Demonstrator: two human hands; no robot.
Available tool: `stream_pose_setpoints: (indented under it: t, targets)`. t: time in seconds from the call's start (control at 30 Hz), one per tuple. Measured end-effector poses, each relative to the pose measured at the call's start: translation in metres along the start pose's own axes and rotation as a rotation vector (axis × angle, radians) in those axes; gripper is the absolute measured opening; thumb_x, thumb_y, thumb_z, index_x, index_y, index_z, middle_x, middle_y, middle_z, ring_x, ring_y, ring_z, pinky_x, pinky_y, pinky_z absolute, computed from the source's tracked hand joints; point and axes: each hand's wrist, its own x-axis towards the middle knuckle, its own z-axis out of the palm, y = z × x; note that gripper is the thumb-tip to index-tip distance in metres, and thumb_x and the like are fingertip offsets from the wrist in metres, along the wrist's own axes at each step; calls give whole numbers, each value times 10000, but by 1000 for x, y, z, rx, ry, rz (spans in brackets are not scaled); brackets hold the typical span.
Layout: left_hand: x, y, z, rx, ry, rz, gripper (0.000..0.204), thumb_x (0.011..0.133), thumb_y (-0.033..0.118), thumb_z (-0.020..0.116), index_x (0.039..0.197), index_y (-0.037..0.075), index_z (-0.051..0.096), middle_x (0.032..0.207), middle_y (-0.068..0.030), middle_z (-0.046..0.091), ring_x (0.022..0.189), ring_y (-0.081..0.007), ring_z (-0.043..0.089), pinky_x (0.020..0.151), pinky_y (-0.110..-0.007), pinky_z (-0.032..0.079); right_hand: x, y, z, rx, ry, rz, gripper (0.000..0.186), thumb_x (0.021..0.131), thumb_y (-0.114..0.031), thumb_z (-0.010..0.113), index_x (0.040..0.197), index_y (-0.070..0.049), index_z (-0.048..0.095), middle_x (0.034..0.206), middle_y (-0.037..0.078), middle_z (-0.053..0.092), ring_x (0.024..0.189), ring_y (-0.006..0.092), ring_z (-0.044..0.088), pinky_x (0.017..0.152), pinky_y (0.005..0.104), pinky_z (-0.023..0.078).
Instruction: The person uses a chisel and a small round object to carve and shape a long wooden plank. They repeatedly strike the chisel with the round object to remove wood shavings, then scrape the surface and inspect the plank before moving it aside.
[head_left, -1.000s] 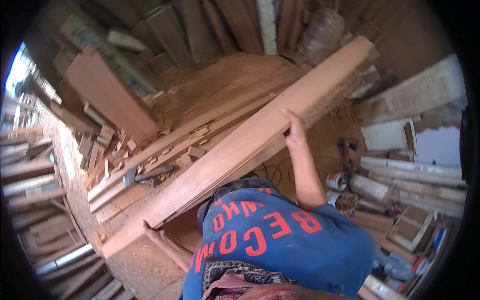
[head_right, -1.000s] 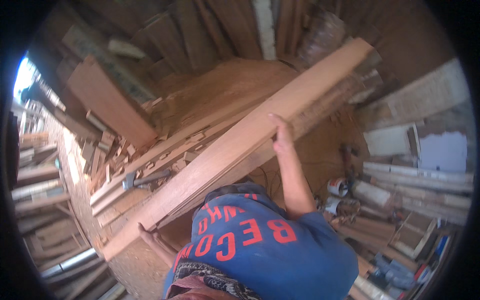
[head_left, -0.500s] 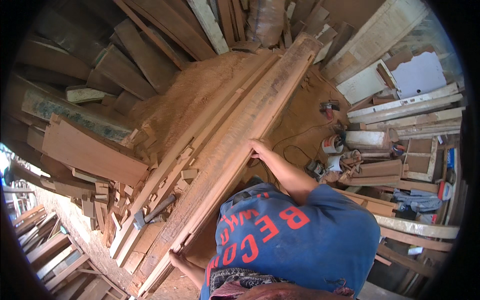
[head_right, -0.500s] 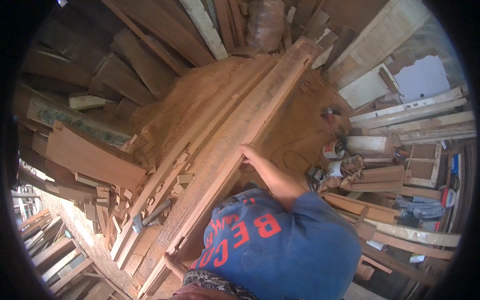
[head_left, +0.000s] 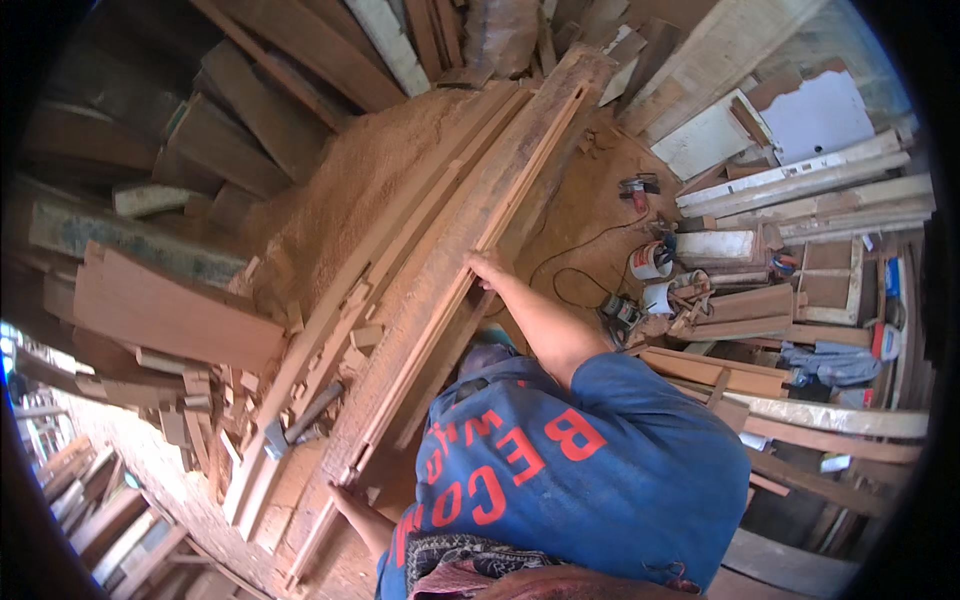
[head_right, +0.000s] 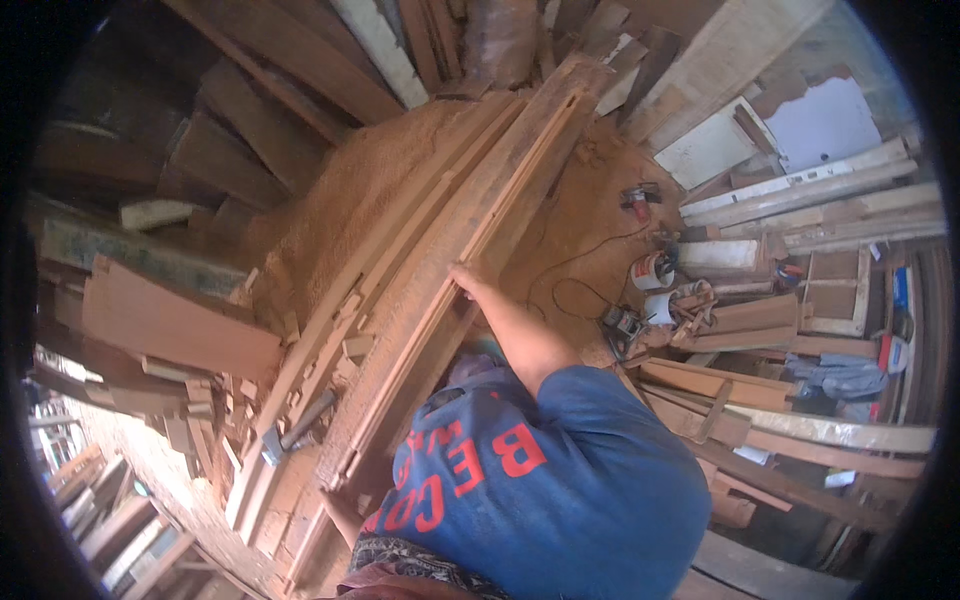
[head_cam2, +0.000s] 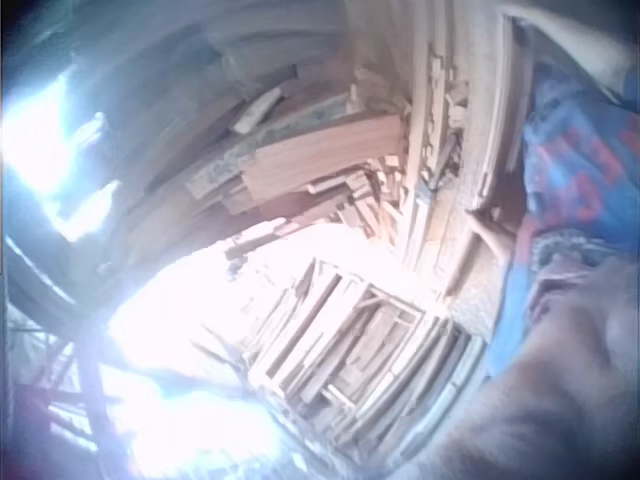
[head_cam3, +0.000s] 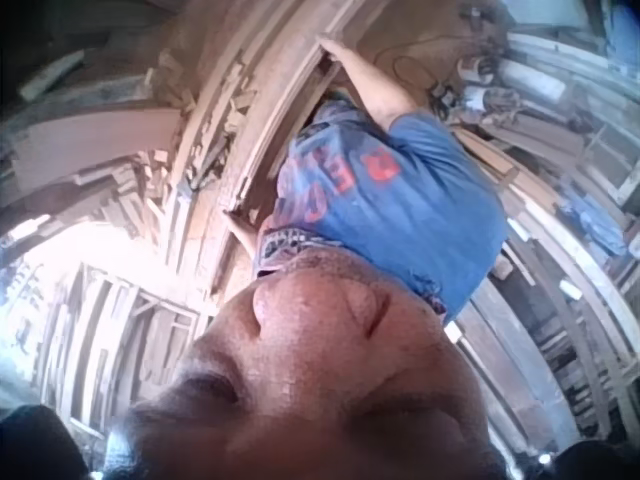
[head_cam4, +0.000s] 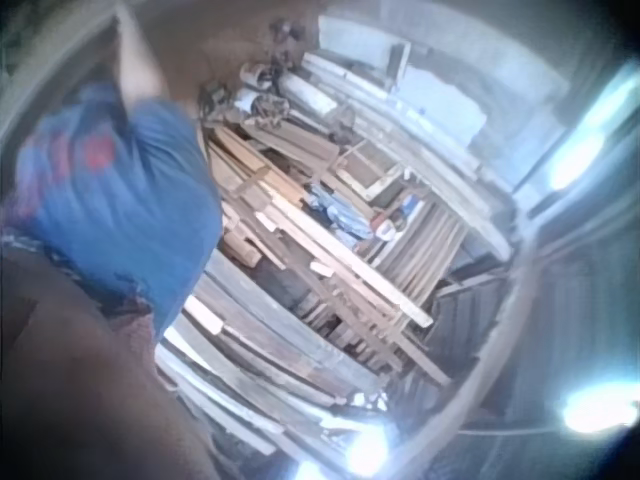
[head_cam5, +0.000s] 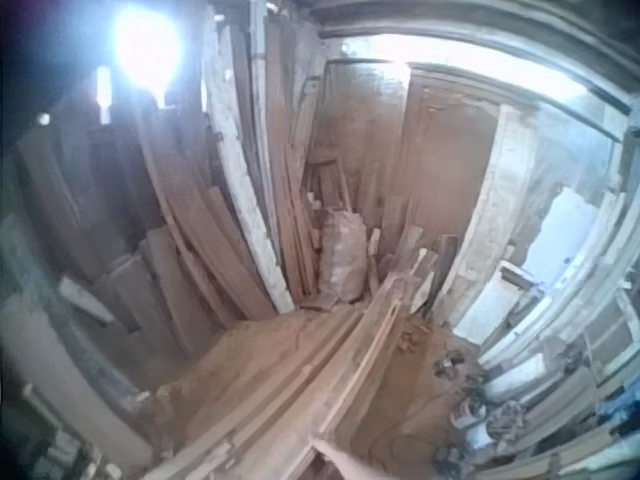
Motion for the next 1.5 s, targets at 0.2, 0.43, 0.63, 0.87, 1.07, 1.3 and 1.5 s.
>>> stream_pose_setpoints:
  t: [0.2, 0.43, 0.63, 0.87, 1.07, 1.3, 1.5]
  targets:
    - [-27, 1, 11, -146, -238, -185, 733, 862, 834, 538, 1165, 177, 658, 938, -13, 709, 727, -140, 651, 521, -266, 472, 45, 23, -13, 146, -209, 85, 1131, 789, -915, 554, 1624, -188, 323, 1572, 217, 438, 1183, 406, 624, 891, 470, 566]
    - [-144, -35, 125, -376, -19, -225, 1133, 785, 826, 697, 1598, 133, 321, 1590, -160, 353, 1467, -321, 393, 1065, -515, 470, 79, -3, -90, 341, -101, 194, 1179, 815, -918, 523, 1674, -198, 158, 1661, 287, 233, 1364, 459, 500, 1003, 542, 538]
    - [-202, -73, 209, -676, 196, -196, 996, 978, 788, 405, 1671, 178, 30, 1677, -261, 217, 1446, -427, 445, 1077, -633, 450, 108, -22, -127, 218, -225, 179, 1079, 831, -825, 626, 1609, -156, 294, 1573, 247, 369, 1278, 414, 561, 964, 513, 543]
    - [-211, -86, 264, -840, 234, -175, 1088, 932, 847, 404, 1681, 173, -7, 1700, -247, 153, 1494, -448, 349, 1134, -607, 399, 127, -31, -130, 57, -310, 203, 857, 860, -647, 750, 1451, -92, 471, 1376, 177, 531, 1175, 359, 610, 887, 465, 569]
    - [-180, -52, 287, -317, 471, -232, 1067, 778, 678, 801, 1493, -47, 485, 1506, -197, 537, 1289, -380, 575, 983, -577, 492, 150, -37, -130, 246, -296, 348, 773, 857, -520, 812, 1412, -84, 496, 1387, 193, 543, 1202, 390, 605, 981, 501, 570]
    - [-173, -81, 272, -230, 465, -177, 491, 767, 332, 813, 1104, -22, 769, 1149, -159, 740, 1050, -278, 685, 859, -435, 556, 151, -31, -147, 412, -409, 273, 506, 936, -269, 747, 1334, -23, 554, 1286, 176, 638, 1174, 346, 632, 993, 508, 579]
    - [-209, -104, 289, -763, 2, 53, 235, 869, 293, 793, 1046, 147, 743, 1021, -1, 681, 999, -196, 611, 930, -415, 538, 102, -104, -179, 494, -560, -101, 551, 900, -282, 798, 1344, -29, 593, 1321, 125, 671, 1186, 272, 644, 992, 447, 563]
